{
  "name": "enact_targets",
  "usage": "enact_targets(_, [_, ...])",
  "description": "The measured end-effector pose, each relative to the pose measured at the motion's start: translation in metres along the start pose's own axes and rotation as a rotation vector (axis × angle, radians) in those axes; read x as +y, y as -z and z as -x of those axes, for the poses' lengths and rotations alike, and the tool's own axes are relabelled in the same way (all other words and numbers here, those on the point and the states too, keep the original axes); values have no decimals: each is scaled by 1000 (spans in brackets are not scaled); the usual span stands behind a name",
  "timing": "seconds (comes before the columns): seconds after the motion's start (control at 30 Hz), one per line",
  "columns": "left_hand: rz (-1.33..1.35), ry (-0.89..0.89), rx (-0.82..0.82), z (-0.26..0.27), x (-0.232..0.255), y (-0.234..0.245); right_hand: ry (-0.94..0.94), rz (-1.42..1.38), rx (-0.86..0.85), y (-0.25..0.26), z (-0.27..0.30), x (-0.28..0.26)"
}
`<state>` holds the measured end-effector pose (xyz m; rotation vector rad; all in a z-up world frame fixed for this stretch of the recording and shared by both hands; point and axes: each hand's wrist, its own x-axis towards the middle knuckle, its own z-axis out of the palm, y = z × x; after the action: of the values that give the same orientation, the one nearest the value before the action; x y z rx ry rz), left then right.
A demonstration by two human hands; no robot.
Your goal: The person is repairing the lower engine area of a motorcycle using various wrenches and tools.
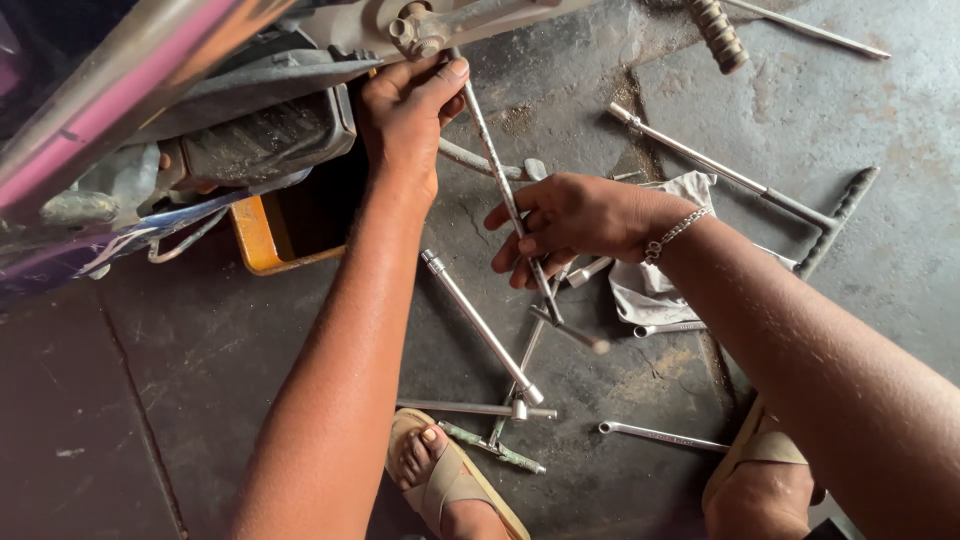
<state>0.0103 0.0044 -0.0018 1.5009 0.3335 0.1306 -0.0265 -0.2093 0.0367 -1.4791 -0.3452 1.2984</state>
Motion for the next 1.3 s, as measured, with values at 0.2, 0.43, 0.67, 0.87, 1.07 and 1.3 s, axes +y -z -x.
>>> enact_targets(0.2, [242, 131, -76, 0, 0, -4, -168, 222, 227, -21, 4, -25])
enact_targets(0.43, [598, 263, -167, -3, -6, -5, -15, -138, 8, -2, -1, -2])
enact_targets(0.67, [600, 236, -172, 3, 1, -6, -111, 304, 162, -15, 7, -30])
enact_targets(0.87, [626, 255, -203, -3, 1, -11, -15, -15, 54, -6, 5, -15])
enact_targets(1.07, [648, 251, -181, -9, -9, -15, 26, 100, 8, -1, 3, 8])
enact_targets(1.3, [759, 271, -149, -15, -12, -14, -157, 386, 137, -26, 13, -38])
